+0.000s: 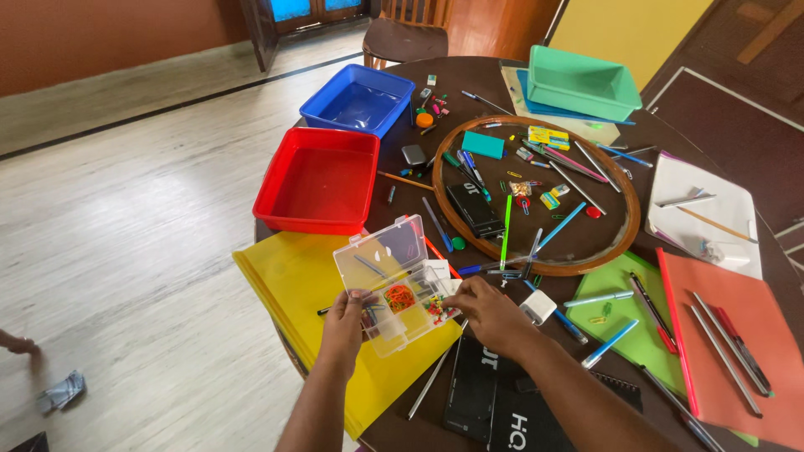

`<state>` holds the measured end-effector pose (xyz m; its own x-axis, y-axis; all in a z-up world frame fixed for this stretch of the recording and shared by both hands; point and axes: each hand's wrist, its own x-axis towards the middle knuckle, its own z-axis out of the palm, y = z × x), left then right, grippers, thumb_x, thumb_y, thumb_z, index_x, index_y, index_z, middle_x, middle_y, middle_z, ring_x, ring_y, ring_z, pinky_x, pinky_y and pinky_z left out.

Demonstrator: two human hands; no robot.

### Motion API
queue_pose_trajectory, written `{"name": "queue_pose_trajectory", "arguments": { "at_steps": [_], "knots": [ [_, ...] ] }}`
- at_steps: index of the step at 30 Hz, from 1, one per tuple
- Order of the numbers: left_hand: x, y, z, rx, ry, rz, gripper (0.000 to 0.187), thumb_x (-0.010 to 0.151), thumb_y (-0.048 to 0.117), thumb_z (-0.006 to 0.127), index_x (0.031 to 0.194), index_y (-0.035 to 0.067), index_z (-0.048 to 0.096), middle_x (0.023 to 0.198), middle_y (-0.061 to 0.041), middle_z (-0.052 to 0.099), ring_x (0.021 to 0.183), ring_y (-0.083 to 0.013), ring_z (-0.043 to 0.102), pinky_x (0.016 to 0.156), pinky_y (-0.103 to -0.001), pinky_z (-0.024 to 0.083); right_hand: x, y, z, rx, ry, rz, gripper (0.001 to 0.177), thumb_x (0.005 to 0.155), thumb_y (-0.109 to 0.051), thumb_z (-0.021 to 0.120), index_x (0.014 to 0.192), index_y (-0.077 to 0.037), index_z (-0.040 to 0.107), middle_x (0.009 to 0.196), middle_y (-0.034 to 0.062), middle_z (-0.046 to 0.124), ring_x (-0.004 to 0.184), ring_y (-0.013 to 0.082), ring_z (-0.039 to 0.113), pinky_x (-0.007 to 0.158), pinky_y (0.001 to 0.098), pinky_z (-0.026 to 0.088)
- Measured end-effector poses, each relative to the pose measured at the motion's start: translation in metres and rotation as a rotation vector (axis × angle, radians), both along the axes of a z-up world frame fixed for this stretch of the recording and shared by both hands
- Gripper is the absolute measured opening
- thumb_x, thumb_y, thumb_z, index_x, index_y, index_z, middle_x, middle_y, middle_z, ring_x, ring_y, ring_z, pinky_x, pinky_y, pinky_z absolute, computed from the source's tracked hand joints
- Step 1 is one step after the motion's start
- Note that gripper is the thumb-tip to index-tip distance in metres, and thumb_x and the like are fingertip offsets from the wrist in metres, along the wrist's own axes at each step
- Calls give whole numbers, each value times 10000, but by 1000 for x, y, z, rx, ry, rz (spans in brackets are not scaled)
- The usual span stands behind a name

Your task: The person organizes stationery items on a round table. They pick up pens, pencils, erasers, and small accessories from the table and place them into a clear plastic compartment box. The person also moves colored trays and a notebook while sorting the items.

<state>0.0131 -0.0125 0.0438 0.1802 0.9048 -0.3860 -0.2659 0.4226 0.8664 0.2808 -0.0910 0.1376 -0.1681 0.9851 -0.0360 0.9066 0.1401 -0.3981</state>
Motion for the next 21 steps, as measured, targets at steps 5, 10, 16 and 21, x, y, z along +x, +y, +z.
{"name": "queue_pose_trajectory", "arguments": {
  "at_steps": [5,10,16,21],
  "knots": [
    [13,-5,15,16,34,-29,318,1058,355,457,1175,126,643,1127,-7,729,848,-118,597,755,-387,581,11,-15,13,4,-13,-48,489,836,2,565,1193,-291,726,1277,30,546,1258,244,566,1014,396,496],
    [30,-10,26,53,64,-62,326,1061,361,449,1192,138,648,1122,-4,722,821,-130,592,747,-380,579,28,-24,18,59,27,23,518,851,20,558,1185,-322,757,1242,37,560,1230,242,583,984,398,508],
    [54,-26,45,13,65,-41,351,1053,374,439,1246,150,628,1153,0,724,819,-142,605,755,-378,582,63,-35,31,44,81,-39,486,847,13,557,1208,-274,710,1185,37,581,1154,234,632,982,382,524],
    [73,-45,43,-44,35,30,352,1048,383,448,1258,148,605,1177,6,719,867,-151,633,766,-392,577,88,-46,27,115,114,-19,415,843,-33,588,1204,-204,699,1248,38,585,1173,264,612,972,399,516]
  ]
}}
